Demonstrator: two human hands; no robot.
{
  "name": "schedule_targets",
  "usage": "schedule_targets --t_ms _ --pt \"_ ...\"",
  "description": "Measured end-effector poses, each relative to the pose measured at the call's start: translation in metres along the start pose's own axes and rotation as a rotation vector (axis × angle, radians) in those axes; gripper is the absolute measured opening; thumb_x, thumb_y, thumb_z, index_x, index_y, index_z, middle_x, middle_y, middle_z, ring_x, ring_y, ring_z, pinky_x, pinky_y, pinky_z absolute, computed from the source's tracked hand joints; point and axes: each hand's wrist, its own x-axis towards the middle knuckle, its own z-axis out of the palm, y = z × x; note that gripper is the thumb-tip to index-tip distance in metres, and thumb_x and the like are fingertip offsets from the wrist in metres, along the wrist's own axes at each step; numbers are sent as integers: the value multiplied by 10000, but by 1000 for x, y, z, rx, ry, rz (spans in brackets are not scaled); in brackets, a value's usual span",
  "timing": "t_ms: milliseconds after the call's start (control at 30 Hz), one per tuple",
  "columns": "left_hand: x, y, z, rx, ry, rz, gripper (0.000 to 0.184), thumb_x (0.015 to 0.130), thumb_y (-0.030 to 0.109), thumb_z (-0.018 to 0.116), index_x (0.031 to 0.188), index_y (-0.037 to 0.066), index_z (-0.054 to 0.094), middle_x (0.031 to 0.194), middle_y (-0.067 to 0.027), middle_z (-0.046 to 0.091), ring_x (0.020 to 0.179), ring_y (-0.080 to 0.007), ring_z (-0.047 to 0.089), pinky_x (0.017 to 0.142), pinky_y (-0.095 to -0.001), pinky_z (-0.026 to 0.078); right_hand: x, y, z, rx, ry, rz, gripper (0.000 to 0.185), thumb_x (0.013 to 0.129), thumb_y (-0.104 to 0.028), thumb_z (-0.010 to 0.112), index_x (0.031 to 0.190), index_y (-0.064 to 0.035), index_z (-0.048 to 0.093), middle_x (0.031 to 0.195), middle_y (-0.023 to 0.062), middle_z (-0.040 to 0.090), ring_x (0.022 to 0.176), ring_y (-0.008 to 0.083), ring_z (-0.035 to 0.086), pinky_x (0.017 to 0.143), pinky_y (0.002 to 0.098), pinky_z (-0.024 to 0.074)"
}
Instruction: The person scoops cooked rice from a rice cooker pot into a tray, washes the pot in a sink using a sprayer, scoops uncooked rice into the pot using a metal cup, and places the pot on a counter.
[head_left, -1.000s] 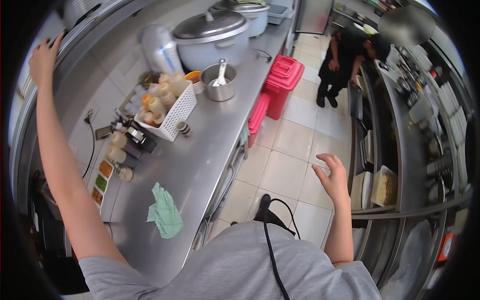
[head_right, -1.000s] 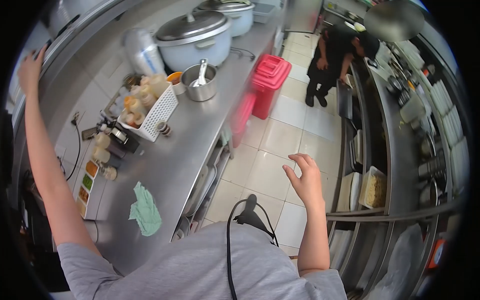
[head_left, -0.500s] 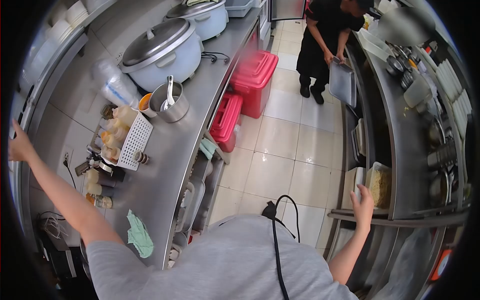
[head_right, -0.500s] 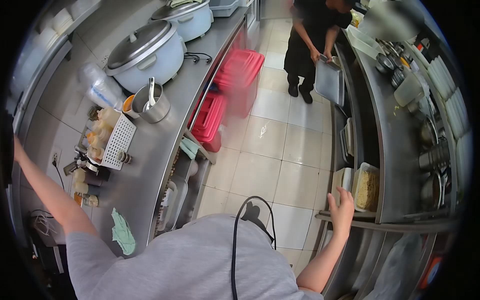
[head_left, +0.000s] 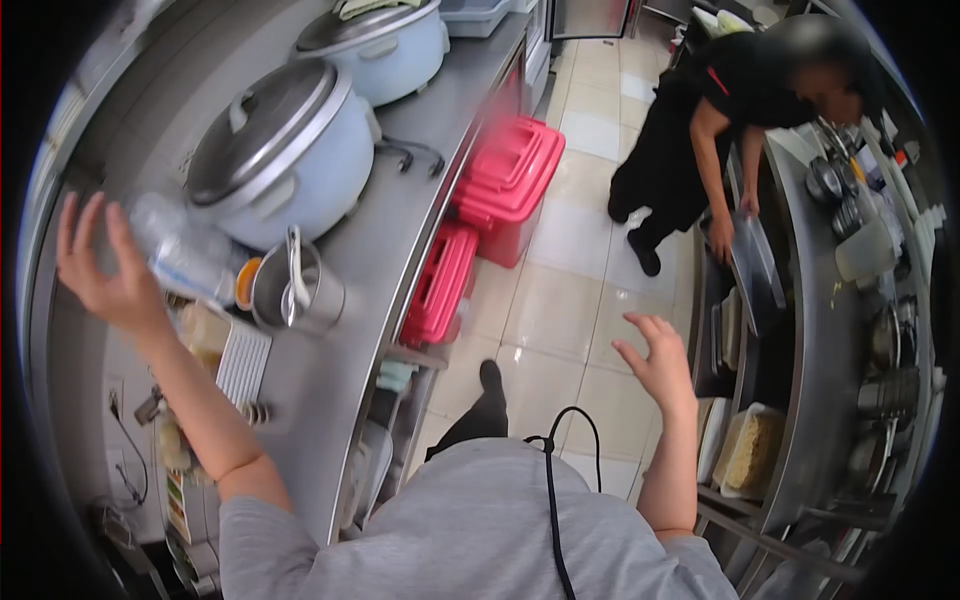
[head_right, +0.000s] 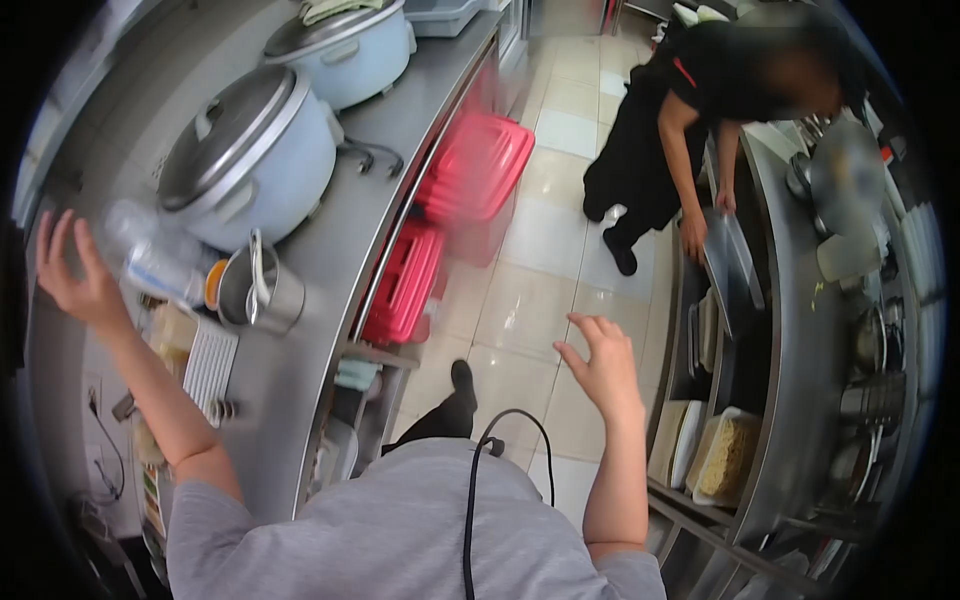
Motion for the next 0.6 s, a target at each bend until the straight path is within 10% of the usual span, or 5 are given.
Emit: schedule_targets --t_ms 233,600 --pt "-62 118 248 -467 -317 -201 128 727 104 635 849 66 625 1120 -115 520 1057 -274 444 888 -360 352 137 21 7 33 36 118 347 725 -212 670 1012 -44 575 939 122 587 889 302 537 768 381 425" --pt "-253 277 566 -571 -1137 -303 598 688 240 672 1211 69 437 1265 -170 379 1166 -344 368 939 -437 336 381 192 187 201 -355 196 388 762 -354 611 997 -46 601 948 161 613 873 298 591 741 386 469"
